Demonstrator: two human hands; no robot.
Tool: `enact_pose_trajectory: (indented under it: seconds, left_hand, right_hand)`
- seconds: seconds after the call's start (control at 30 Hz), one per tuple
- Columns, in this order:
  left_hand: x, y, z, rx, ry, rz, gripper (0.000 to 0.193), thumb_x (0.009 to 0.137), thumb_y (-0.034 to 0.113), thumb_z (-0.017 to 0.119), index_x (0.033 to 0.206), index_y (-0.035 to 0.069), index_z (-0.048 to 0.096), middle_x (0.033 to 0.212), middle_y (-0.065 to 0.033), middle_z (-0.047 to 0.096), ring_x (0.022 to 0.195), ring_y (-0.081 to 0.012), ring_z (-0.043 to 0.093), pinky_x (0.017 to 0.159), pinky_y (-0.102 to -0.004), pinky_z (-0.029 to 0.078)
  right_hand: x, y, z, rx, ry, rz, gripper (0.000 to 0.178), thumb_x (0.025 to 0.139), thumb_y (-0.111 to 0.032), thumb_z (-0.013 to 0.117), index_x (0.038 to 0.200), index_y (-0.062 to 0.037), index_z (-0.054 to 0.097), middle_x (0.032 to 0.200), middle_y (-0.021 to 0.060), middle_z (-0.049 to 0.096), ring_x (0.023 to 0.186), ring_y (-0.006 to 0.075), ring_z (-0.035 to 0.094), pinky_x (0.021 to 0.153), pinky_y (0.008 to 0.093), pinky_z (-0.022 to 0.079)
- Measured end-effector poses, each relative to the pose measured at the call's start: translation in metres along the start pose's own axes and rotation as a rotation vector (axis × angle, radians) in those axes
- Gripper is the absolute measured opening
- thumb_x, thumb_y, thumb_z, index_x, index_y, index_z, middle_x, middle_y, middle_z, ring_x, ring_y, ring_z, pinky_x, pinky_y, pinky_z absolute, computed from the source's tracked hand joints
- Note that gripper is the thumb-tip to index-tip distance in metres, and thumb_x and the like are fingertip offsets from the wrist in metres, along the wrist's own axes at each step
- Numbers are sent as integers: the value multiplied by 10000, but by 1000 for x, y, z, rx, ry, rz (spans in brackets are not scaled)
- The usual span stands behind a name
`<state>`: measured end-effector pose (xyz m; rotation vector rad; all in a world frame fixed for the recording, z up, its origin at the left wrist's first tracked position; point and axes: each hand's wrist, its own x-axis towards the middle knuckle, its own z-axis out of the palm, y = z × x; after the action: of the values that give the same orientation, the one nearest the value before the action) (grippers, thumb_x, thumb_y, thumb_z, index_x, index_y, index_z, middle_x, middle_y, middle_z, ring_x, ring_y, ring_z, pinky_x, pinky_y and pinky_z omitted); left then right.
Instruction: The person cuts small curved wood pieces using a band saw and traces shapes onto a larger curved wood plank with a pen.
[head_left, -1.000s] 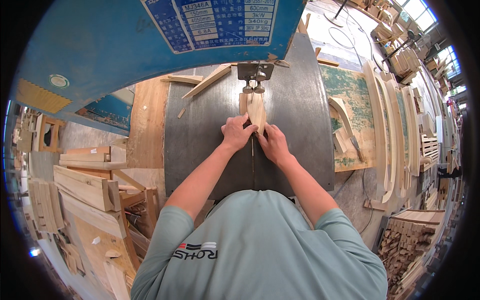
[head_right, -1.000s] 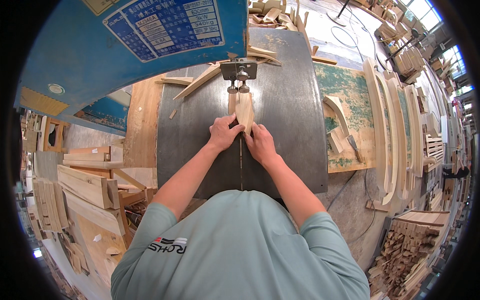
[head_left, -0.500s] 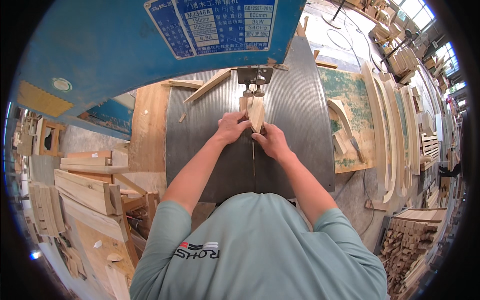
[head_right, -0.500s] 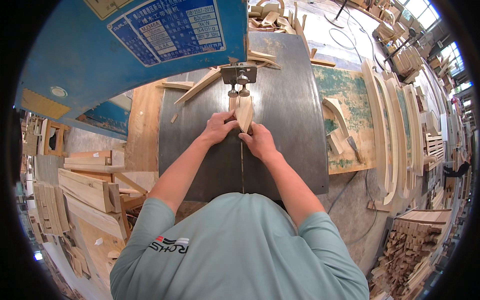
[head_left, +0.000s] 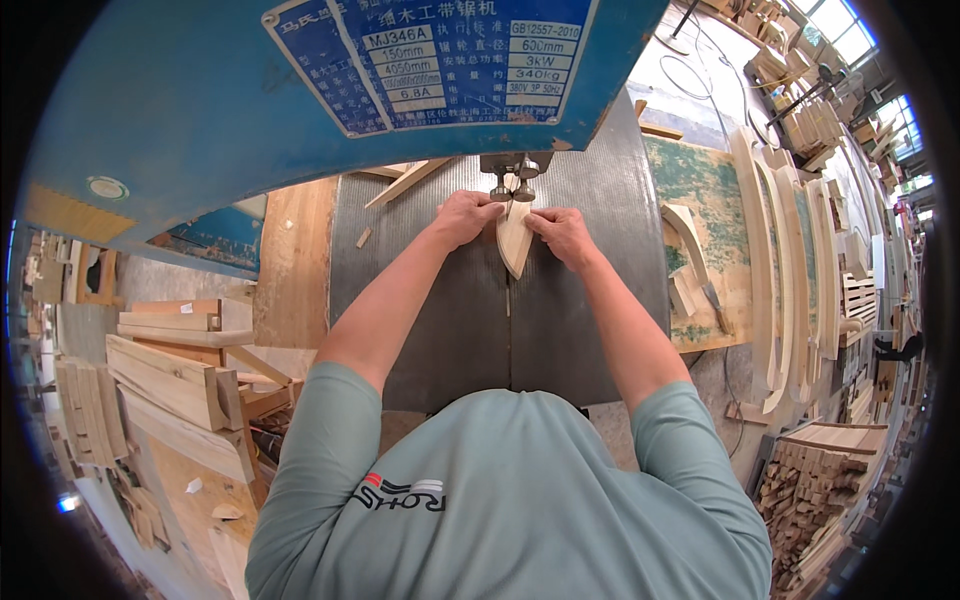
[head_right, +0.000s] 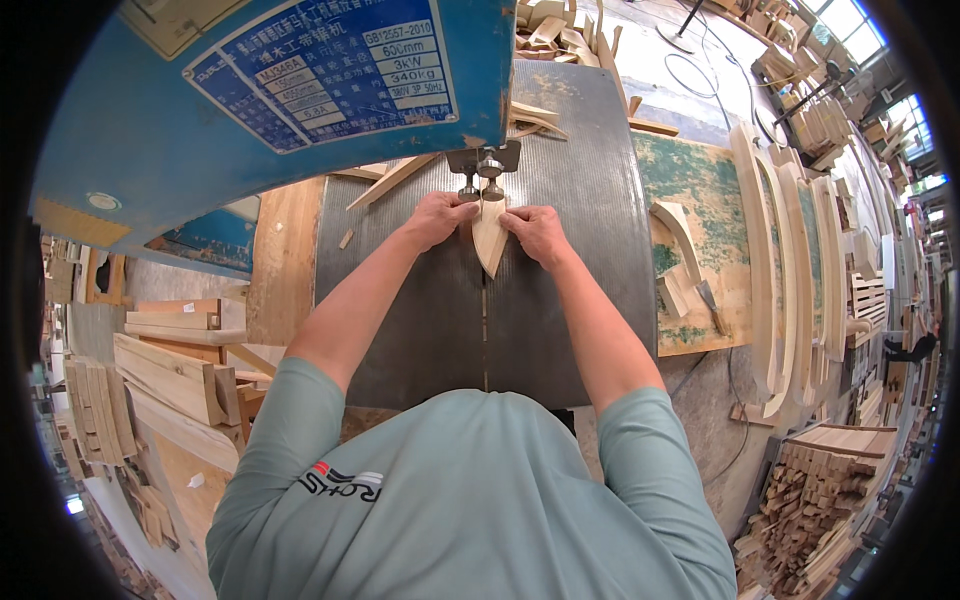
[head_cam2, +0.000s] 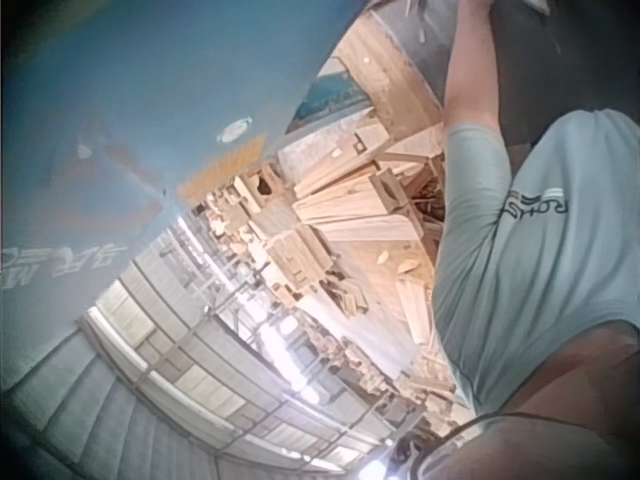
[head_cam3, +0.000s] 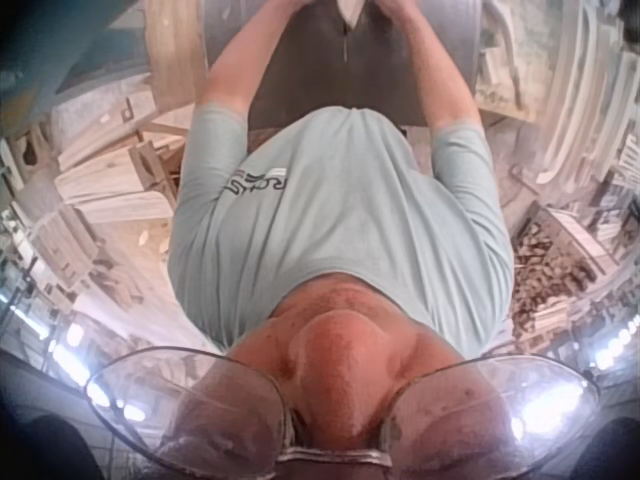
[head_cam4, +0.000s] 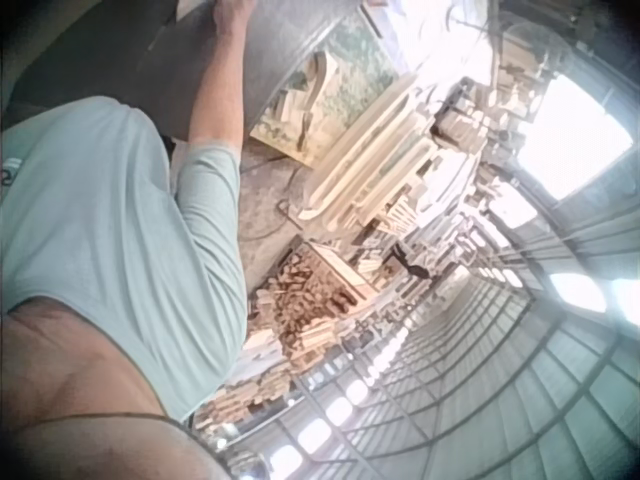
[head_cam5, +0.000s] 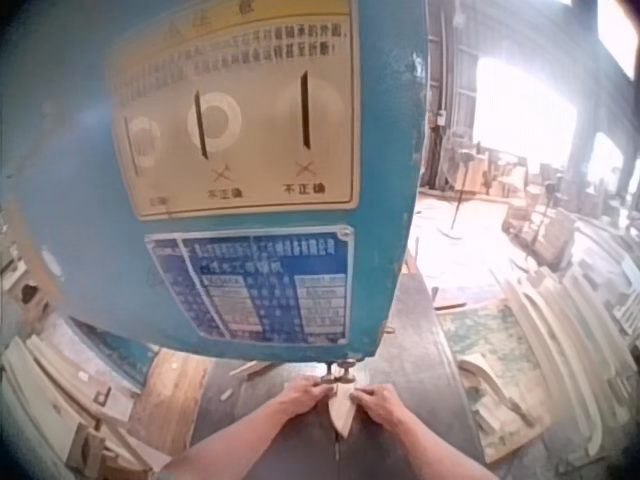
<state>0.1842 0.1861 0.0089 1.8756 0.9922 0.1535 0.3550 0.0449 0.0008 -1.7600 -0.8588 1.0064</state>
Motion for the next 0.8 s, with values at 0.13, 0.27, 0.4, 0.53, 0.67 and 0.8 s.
enact_pose_trajectory:
  seconds: [0.13, 0.27, 0.4, 0.53, 0.67, 0.8]
  left_hand:
    - [23, -18, 2, -111, -15, -27, 239, 888, 244, 760, 939, 11, 771, 779, -26, 677, 720, -106, 563, 644, -325, 476]
    - [32, -11, 7, -163, -29, 32, 176, 892, 194, 759, 948, 27, 776, 800, -6, 679, 724, -94, 556, 650, -306, 467]
    - [51, -31, 11, -162, -24, 73, 168, 910, 187, 747, 994, 45, 781, 821, -3, 686, 744, -87, 550, 667, -302, 464]
    - [63, -36, 11, -105, -7, 142, 184, 927, 202, 738, 1010, 42, 778, 853, -10, 697, 795, -80, 550, 719, -290, 468]
    - [69, -35, 5, -102, -33, 54, 250, 937, 262, 734, 988, 21, 773, 946, -30, 719, 850, -103, 564, 792, -300, 477]
    - [46, 12, -8, -67, -44, 47, 352, 926, 349, 730, 1093, 40, 747, 1027, -69, 719, 904, -159, 604, 829, -338, 488]
  right_hand:
    - [4, -4, 5, -46, 12, -24, 274, 935, -186, 721, 1045, 63, 745, 811, -2, 669, 722, 71, 554, 641, 247, 458]
    - [9, 0, 2, -64, 66, -30, 251, 926, -163, 721, 1026, 66, 747, 788, -12, 654, 717, 66, 542, 631, 253, 452]
    - [18, -3, 4, -126, 83, -15, 255, 885, -204, 726, 1015, 12, 765, 827, 113, 749, 729, 144, 666, 698, 315, 523]
    - [25, 2, 5, -124, 98, -20, 249, 879, -208, 729, 1003, 4, 769, 817, 116, 748, 720, 148, 667, 692, 317, 522]
    - [26, -6, 11, -132, 133, 4, 230, 877, -200, 727, 993, -8, 775, 790, 112, 742, 696, 141, 659, 675, 317, 519]
    - [29, -4, 8, -81, 175, 20, 222, 870, -204, 729, 987, -22, 779, 755, 104, 732, 663, 136, 649, 659, 313, 515]
